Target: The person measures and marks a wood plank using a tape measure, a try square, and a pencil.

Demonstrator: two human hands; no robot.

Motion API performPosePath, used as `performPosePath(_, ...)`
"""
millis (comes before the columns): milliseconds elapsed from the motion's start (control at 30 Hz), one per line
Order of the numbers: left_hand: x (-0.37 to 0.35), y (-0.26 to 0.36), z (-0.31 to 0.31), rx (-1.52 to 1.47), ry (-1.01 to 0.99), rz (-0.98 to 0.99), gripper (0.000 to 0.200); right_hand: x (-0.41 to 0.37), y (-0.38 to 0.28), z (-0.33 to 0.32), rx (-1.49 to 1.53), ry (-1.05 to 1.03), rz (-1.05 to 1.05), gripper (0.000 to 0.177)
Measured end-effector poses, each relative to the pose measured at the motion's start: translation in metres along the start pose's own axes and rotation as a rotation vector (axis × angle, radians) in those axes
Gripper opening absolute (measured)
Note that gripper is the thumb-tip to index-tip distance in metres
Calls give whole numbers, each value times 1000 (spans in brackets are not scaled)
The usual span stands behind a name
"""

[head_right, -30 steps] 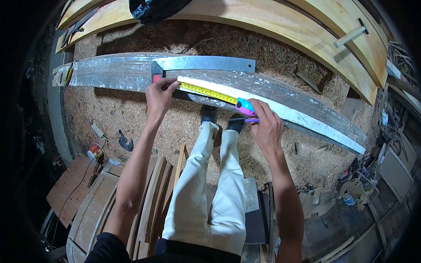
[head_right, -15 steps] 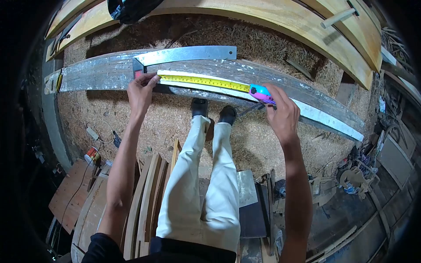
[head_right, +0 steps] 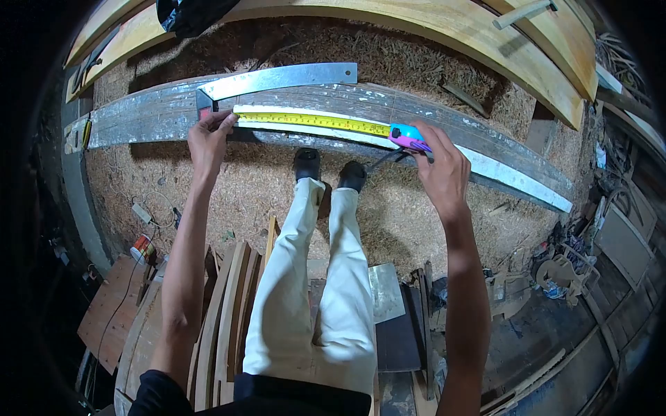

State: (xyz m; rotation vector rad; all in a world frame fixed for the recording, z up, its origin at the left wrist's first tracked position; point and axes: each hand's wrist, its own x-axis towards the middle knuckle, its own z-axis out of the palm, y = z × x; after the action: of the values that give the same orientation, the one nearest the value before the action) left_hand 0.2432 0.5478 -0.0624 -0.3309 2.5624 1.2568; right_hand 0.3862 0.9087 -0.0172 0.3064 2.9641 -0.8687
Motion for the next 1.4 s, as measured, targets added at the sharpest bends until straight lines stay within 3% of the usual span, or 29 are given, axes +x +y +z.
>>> performPosePath(1100,0,-4,2,-18,8,30,24,-8,-11,3,-22,-62,-14,51)
performPosePath(1267,0,3,-1,14,-75,-51,26,-5,-15,13,-29,-40,-24,50)
performPosePath(1400,8,-7,-1,-18,-106,12,25,-2,-22,14,-23,-25,-54,49)
